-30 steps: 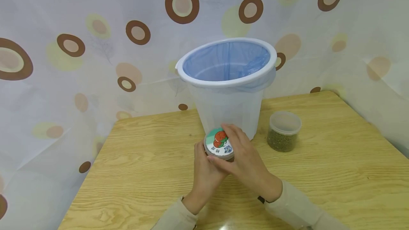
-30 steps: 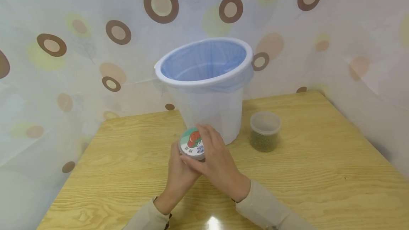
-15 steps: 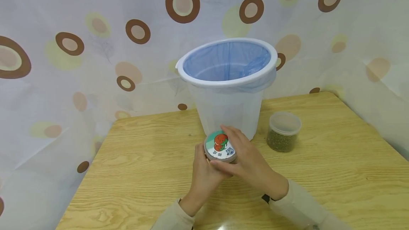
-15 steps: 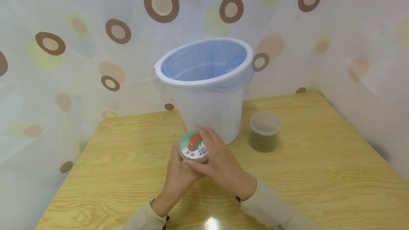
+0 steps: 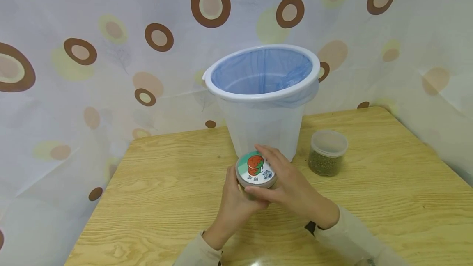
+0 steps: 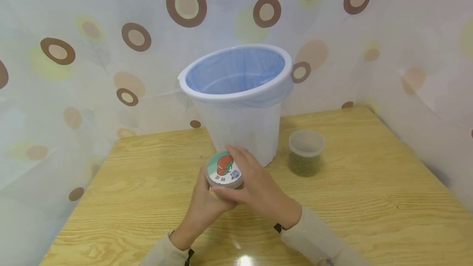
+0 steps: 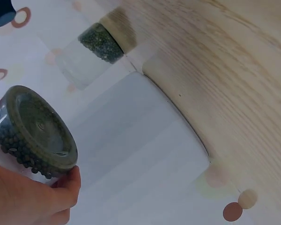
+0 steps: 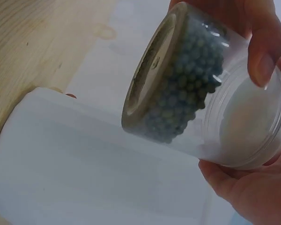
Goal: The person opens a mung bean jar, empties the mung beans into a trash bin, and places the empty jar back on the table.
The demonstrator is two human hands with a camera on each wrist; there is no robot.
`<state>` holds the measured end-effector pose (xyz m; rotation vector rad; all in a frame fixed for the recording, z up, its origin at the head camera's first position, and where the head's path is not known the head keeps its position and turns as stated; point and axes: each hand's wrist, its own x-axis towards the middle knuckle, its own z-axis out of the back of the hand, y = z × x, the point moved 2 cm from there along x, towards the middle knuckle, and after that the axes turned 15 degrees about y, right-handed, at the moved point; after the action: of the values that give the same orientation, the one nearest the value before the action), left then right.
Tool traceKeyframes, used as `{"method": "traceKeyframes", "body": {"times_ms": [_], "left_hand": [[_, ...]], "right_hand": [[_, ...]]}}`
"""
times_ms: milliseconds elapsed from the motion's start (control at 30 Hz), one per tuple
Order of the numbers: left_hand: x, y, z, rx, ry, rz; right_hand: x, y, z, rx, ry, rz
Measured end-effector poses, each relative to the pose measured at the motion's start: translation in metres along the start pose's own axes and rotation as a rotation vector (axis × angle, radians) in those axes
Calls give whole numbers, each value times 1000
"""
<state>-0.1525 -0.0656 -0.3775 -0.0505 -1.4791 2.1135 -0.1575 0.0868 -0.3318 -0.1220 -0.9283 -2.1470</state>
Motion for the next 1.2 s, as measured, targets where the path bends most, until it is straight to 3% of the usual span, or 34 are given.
{"method": "traceKeyframes", "body": {"times_ms": [200, 400, 567, 667, 800, 900, 1033, 1200], "left_hand": [[-2, -3, 2, -77, 54, -24], [-2, -7, 2, -153, 72, -49], [-3, -11, 0, -169, 39, -19], [-3, -14, -1, -163, -9, -7], [-1, -17, -3, -67, -130, -10], [0, -19, -4, 87, -235, -13], [1, -22, -5, 300, -332, -67], [4, -22, -6, 415, -372, -112]], "right_hand": [[0, -1, 6, 74, 41, 10], [0, -1, 12, 83, 31, 49], [0, 1, 11, 51, -4, 48], [-1, 5, 10, 9, -66, 46], [-1, 11, 6, -43, -223, 21], [0, 17, 2, -86, -311, -24], [1, 22, -4, -150, -343, -68], [2, 24, -8, -179, -359, -84]]}}
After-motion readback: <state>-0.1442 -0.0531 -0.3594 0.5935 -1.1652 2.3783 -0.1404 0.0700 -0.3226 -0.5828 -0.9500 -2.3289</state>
